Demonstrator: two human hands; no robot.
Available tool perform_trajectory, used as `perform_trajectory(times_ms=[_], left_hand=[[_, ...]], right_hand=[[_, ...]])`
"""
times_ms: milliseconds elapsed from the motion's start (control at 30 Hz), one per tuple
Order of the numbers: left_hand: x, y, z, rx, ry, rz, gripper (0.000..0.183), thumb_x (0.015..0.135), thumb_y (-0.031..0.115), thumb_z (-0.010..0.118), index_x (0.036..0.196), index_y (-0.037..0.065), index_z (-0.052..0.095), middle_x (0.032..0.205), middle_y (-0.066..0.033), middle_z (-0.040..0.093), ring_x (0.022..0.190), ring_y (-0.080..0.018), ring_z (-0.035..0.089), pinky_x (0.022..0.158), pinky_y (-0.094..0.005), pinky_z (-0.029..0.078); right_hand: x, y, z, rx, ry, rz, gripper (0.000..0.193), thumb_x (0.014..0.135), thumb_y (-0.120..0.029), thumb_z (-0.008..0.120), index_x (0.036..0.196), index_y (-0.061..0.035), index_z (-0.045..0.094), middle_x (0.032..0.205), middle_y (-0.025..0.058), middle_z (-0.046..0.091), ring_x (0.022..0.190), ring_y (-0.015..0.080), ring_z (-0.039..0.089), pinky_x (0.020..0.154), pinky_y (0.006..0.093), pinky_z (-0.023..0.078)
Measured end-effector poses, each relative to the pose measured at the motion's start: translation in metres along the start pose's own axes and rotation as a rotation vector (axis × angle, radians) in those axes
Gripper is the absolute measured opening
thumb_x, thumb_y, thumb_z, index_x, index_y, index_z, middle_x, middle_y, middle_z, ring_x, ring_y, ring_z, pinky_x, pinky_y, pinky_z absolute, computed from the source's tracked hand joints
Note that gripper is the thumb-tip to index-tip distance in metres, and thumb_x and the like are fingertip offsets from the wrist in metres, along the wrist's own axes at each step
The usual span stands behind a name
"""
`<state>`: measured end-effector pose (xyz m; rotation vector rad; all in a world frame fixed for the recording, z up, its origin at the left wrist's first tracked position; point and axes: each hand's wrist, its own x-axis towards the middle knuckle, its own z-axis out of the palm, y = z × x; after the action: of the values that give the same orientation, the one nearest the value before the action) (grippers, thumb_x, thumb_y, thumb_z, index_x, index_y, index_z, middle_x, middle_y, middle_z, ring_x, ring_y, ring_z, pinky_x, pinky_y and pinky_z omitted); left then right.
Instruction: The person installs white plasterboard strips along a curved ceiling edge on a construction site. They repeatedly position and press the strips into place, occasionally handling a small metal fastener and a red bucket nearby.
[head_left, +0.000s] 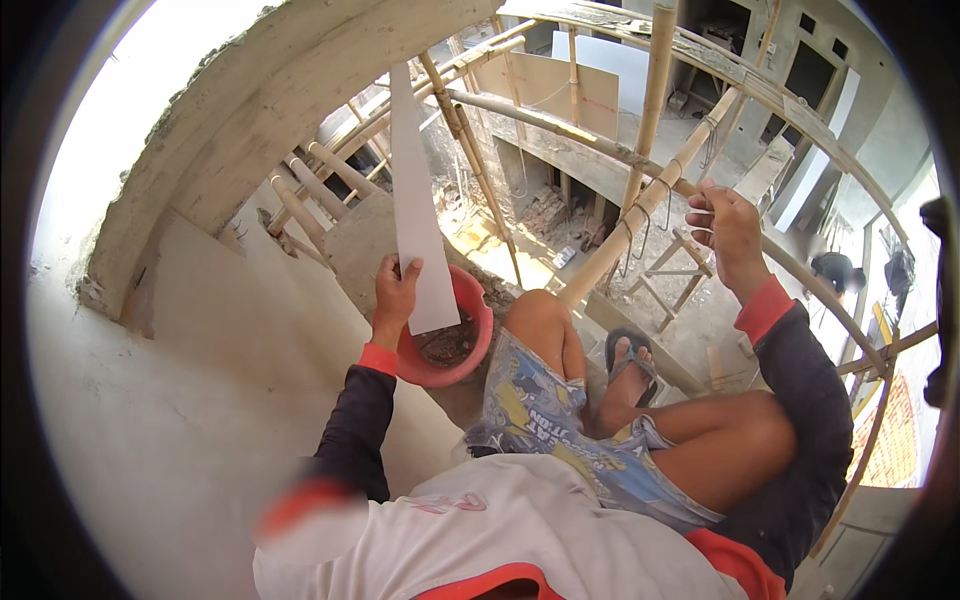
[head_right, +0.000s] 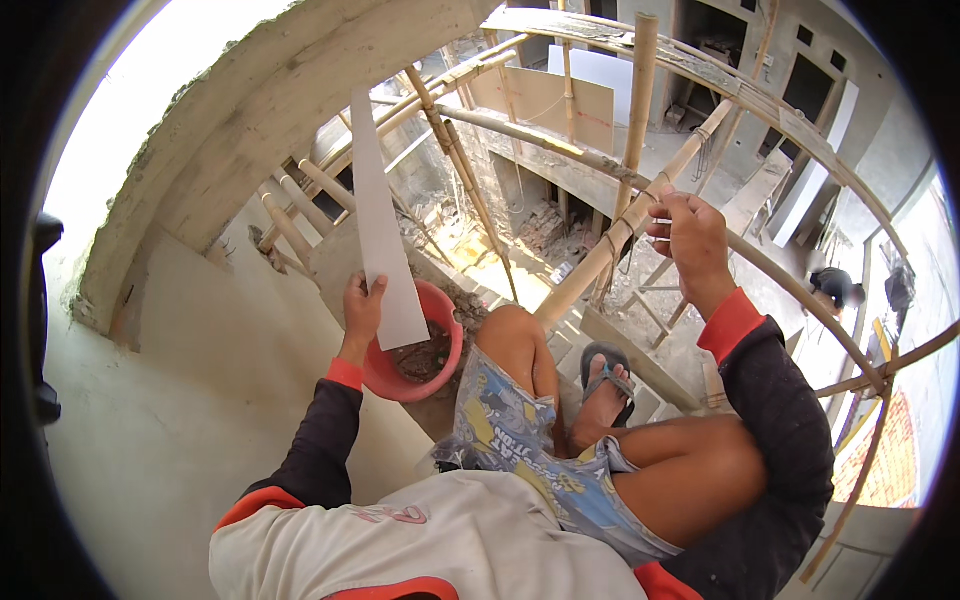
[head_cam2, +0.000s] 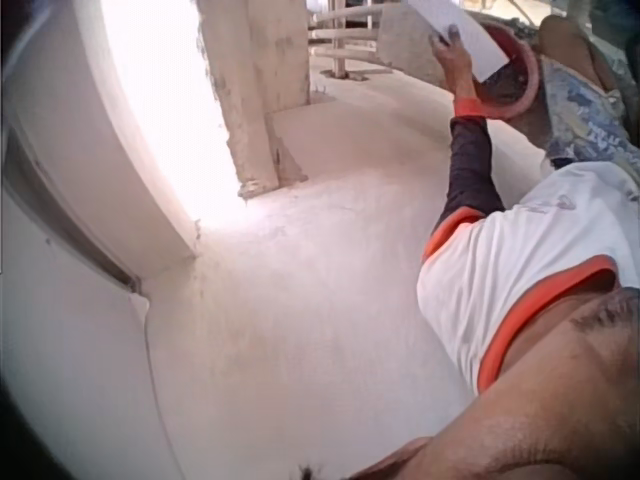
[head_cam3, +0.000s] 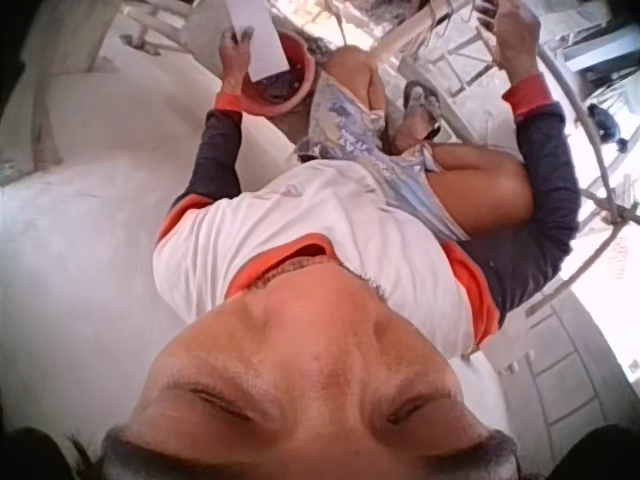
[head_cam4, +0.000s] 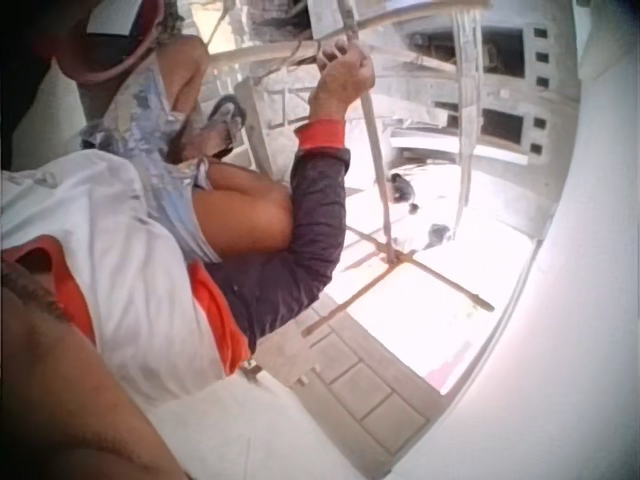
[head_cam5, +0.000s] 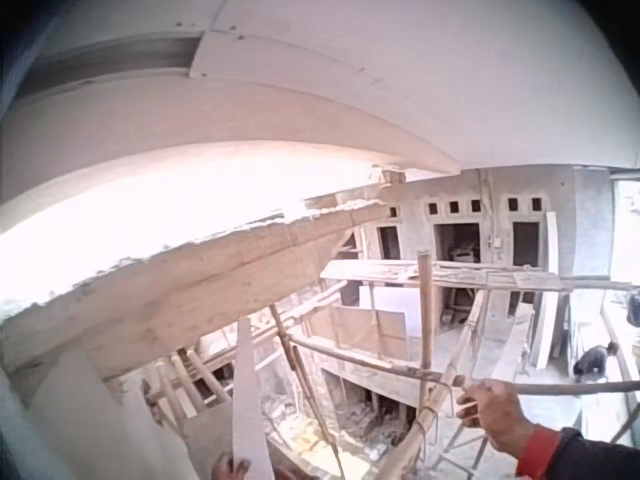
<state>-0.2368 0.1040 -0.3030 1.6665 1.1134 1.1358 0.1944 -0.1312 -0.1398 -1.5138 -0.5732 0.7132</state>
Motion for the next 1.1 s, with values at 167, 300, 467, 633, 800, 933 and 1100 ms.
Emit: perform_trajectory(times_ms=[167, 300, 467, 633, 800, 933, 1100], left_hand=[[0.007, -0.029, -0.019, -0.140, -0.029, -0.024, 0.027, 0.096, 0.017, 0.071, 0.112, -0.001, 0.059, 0.097, -0.0045, 0.068, 0.083, -0.0109, 0.063, 0.076, -0.0277, 0.053], [0.003, -0.023, -0.009, -0.306, -0.059, -0.097, 0.024, 0.100, 0.016, 0.066, 0.116, 0.000, 0.058, 0.103, -0.0049, 0.068, 0.086, -0.0127, 0.065, 0.079, -0.0288, 0.054], [-0.002, 0.017, 0.022, -0.529, -0.137, -0.333, 0.029, 0.103, 0.023, 0.061, 0.117, -0.002, 0.058, 0.102, -0.0071, 0.069, 0.084, -0.0142, 0.066, 0.076, -0.0296, 0.055], [-0.007, 0.074, 0.077, -0.627, -0.303, -0.414, 0.033, 0.104, 0.028, 0.060, 0.117, -0.002, 0.059, 0.099, -0.0074, 0.069, 0.081, -0.0131, 0.066, 0.074, -0.0283, 0.055], [-0.020, 0.127, 0.129, -0.590, -0.469, -0.346, 0.032, 0.105, 0.032, 0.058, 0.113, 0.000, 0.061, 0.097, -0.0055, 0.070, 0.080, -0.0103, 0.065, 0.073, -0.0254, 0.054], [-0.020, 0.161, 0.145, -0.607, -0.581, -0.180, 0.028, 0.105, 0.032, 0.058, 0.109, 0.004, 0.061, 0.095, -0.0034, 0.070, 0.077, -0.0058, 0.063, 0.068, -0.0209, 0.052], [-0.009, 0.191, 0.144, -0.627, -0.602, -0.002, 0.029, 0.106, 0.030, 0.057, 0.107, 0.002, 0.060, 0.094, -0.0050, 0.070, 0.077, -0.0063, 0.065, 0.066, -0.0214, 0.053]], right_hand=[[0.004, -0.004, 0.000, -0.015, 0.031, -0.047, 0.036, 0.099, -0.040, 0.061, 0.097, -0.0043, 0.066, 0.089, 0.0026, 0.067, 0.073, 0.0098, 0.064, 0.063, 0.0242, 0.050], [0.001, -0.005, 0.004, -0.047, -0.002, -0.037, 0.037, 0.099, -0.040, 0.061, 0.098, -0.0041, 0.066, 0.090, 0.0029, 0.067, 0.074, 0.0102, 0.064, 0.064, 0.0246, 0.050], [-0.005, -0.004, 0.019, -0.147, -0.152, 0.000, 0.038, 0.100, -0.041, 0.060, 0.099, -0.0038, 0.067, 0.091, 0.0037, 0.067, 0.075, 0.0106, 0.065, 0.063, 0.0249, 0.051], [-0.022, -0.004, 0.039, -0.502, -0.593, 0.090, 0.053, 0.098, -0.051, 0.060, 0.106, 0.0006, 0.070, 0.098, 0.0089, 0.069, 0.085, 0.0158, 0.068, 0.069, 0.0296, 0.056], [-0.041, 0.003, 0.063, -0.566, -0.836, 0.057, 0.067, 0.097, -0.059, 0.058, 0.097, 0.0072, 0.070, 0.078, 0.0097, 0.067, 0.070, 0.0153, 0.065, 0.062, 0.0289, 0.055], [-0.044, 0.000, 0.063, -0.501, -0.828, 0.108, 0.061, 0.097, -0.053, 0.062, 0.101, 0.0073, 0.070, 0.086, 0.0114, 0.068, 0.076, 0.0155, 0.068, 0.067, 0.0281, 0.057], [-0.045, -0.005, 0.058, -0.332, -0.826, 0.130, 0.048, 0.098, -0.042, 0.066, 0.105, 0.0051, 0.069, 0.094, 0.0078, 0.070, 0.079, 0.0130, 0.068, 0.070, 0.0265, 0.057]])
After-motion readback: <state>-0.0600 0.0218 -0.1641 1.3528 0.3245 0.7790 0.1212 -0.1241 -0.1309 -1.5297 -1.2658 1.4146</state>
